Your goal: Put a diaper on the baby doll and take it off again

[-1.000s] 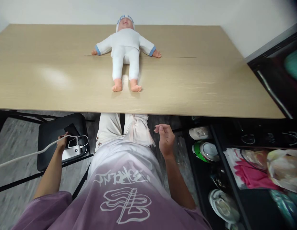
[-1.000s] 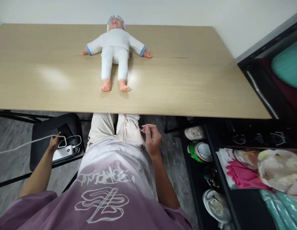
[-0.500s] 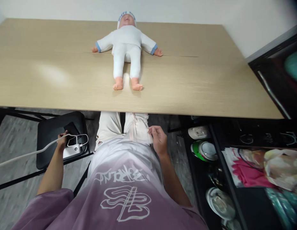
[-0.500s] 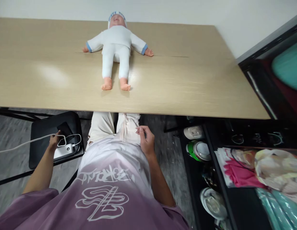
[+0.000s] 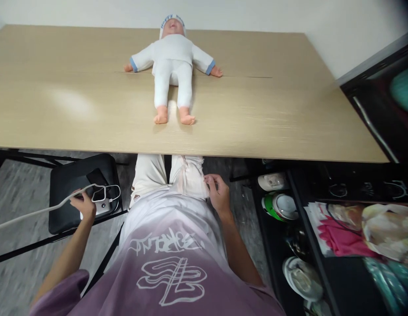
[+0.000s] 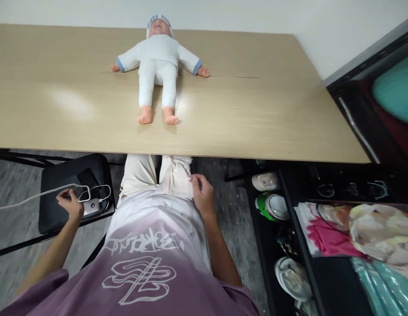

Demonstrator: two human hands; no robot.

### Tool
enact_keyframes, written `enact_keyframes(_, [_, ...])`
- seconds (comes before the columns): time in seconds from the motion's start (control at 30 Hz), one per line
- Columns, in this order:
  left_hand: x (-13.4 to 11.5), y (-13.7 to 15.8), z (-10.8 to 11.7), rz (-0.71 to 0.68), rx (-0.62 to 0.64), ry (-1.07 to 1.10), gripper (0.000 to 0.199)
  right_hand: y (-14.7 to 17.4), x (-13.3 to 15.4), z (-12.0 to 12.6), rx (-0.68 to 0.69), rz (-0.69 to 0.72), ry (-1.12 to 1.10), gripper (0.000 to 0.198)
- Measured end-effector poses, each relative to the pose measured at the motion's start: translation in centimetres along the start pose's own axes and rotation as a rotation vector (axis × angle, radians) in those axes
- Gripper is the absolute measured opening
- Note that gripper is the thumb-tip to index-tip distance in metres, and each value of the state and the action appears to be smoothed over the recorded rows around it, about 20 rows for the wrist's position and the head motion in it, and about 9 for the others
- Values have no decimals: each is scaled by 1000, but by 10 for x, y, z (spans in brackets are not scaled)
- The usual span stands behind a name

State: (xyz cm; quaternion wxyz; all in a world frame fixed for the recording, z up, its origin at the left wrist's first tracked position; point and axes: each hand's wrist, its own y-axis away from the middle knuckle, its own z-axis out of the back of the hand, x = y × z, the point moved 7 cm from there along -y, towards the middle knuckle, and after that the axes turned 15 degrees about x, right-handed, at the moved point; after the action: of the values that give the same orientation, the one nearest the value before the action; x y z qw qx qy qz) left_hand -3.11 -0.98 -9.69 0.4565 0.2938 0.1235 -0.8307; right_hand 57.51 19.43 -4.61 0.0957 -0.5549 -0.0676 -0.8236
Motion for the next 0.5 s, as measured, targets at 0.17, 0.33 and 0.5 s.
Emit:
enact_keyframes(0.17, [-18,81,-6,-299,75,99,40,-2,-43,11,-46,-105,49,43])
enact_keyframes(0.33, [-61,132,-30,-555,296,190,59,-4,-63,10,-64,-118,70,50])
enact_keyframes(0.5, [-150,157,-87,-733,839,239,42,-5,-78,-6,-35,-159,35,62])
